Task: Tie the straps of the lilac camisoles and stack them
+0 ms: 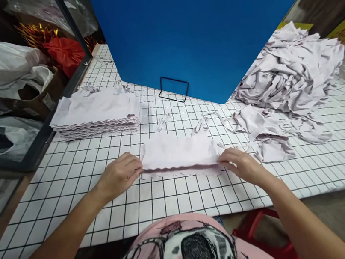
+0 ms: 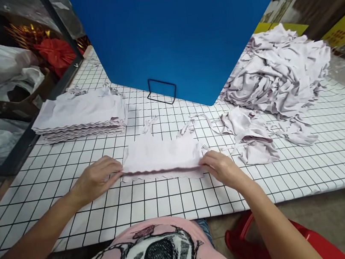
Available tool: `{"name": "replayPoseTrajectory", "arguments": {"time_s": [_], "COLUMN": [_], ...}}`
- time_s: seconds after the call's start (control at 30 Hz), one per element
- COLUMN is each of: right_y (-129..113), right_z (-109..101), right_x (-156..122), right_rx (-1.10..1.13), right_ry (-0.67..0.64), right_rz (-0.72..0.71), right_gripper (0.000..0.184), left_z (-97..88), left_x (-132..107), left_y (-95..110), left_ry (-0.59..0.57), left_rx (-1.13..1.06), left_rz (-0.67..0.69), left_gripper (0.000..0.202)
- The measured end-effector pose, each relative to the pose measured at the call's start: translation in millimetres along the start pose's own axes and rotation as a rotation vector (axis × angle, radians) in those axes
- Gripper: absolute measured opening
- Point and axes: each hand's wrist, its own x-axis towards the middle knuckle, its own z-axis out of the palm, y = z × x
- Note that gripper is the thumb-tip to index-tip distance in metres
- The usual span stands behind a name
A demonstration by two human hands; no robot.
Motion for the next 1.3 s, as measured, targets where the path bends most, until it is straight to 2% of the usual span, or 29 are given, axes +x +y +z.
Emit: {"name": "replayPoseTrajectory", "arguments": {"time_s": [0.07,0.1,0.2,0.27,0.37,0.47,0.53,0.63,0.7,0.8,0.9,1.03,1.17,1.3], "right_y": [-2.9,-5.4,-18.4,-29.4,-41.2,-42.8,-40.2,-35.9,-33.9,-32.6,-33.4,-36.1,-41.0,-51.1], "right_z": [1.9,3.2,11.6,24.2,49.4,64.2,62.9,54.3,54.1,67.9,88.6,103.5,89.5,47.4], "right_x": [0.0,2.2,20.2,39.1,65.2,81.7,93.0,124.5,155.8,203.9,235.1,246.5,249.5,246.4], "right_rx": [0.002,0.008,0.025,0.027,0.031,0.068,0.119,0.198,0.245,0.291,0.280,0.325,0.494,0.721], "right_ry": [-0.105,-0.117,-0.021,0.038,-0.035,-0.124,-0.090,0.025,0.076,0.024,-0.009,0.044,0.036,0.121], "right_rz": [-0.008,-0.007,-0.005,-0.030,-0.115,-0.160,-0.138,-0.019,0.131,0.373,0.518,0.559,0.531,0.380], "right_gripper": [0.016,0.017,0.023,0.027,0.031,0.028,0.025,0.021,0.023,0.029,0.029,0.023,0.021,0.025], "left_z": [3.5,6.6,18.4,25.8,30.7,26.9,24.4,31.0,44.3,71.0,92.1,100.7,98.9,96.4], "left_x": [-5.0,-6.1,-3.1,-0.1,-1.6,-6.1,-2.2,21.3,44.1,72.2,81.8,77.7,76.6,78.6], "left_y": [1.8,2.5,2.8,1.0,-4.3,-9.1,-8.9,-2.0,4.3,9.7,6.9,0.5,0.1,1.0], "left_ry": [-0.059,-0.054,-0.032,-0.064,-0.115,-0.072,-0.011,0.047,0.047,0.003,-0.064,-0.086,-0.086,-0.089], "left_rx": [-0.011,-0.013,0.019,0.086,0.177,0.210,0.222,0.198,0.155,0.128,0.136,0.116,0.115,0.113], "left_rz": [-0.010,-0.020,-0.048,-0.077,-0.127,-0.150,-0.163,-0.153,-0.121,-0.120,-0.167,-0.181,-0.181,-0.165], "left_gripper": [0.015,0.016,0.022,0.028,0.033,0.029,0.025,0.023,0.024,0.030,0.041,0.047,0.050,0.049]}}
